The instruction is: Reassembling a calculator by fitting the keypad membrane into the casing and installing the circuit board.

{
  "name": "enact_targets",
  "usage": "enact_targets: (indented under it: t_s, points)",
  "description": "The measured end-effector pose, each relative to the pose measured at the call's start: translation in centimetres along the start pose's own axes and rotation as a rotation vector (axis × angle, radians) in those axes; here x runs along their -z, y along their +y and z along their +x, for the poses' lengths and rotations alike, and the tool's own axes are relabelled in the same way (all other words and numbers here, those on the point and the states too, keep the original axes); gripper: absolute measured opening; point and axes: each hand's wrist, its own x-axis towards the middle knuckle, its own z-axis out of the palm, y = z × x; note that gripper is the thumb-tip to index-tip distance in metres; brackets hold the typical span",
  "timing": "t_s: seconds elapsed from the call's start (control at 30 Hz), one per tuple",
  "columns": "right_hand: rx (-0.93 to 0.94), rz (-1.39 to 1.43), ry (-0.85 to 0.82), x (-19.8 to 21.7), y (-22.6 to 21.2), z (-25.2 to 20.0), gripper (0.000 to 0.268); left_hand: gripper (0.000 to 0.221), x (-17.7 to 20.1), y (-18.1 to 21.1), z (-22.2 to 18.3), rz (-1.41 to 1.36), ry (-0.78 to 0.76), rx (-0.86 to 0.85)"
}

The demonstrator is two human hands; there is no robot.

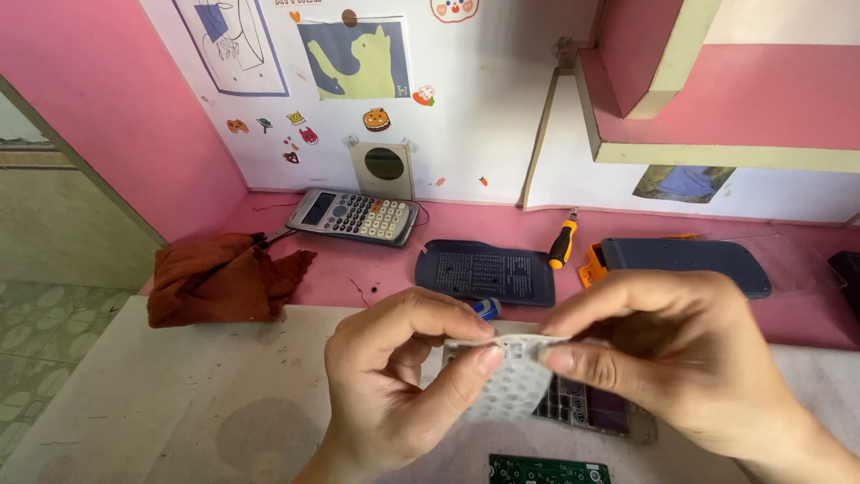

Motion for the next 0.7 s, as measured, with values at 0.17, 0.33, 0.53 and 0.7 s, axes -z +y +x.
enact_targets:
  t_s: [0.17,0.33,0.53,0.7]
  points:
    - [0.569,-0.446,0.054,-0.9,-1.4,0.4,0.006,0.005,-0.1,0.4,0.4,-0.006,-0.083,-0.163]
    - [0.848,-0.82,0.095,-0.7,-1.9,-0.8,0.009,0.005,0.1,-0.1,0.2,-0.059,-0.137,-0.184]
    - [0.899,-0.901,0.123,-0.5,-2.2,-0.8,0.01,0.01,0.1,0.3,0.2,-0.095,-0.134,-0.132]
    - [0.88,-0.955,0.081,-0.5,-2.6,-1.2,0.005,0.01,0.2,-0.3,0.2,-0.117,-0.139,-0.179]
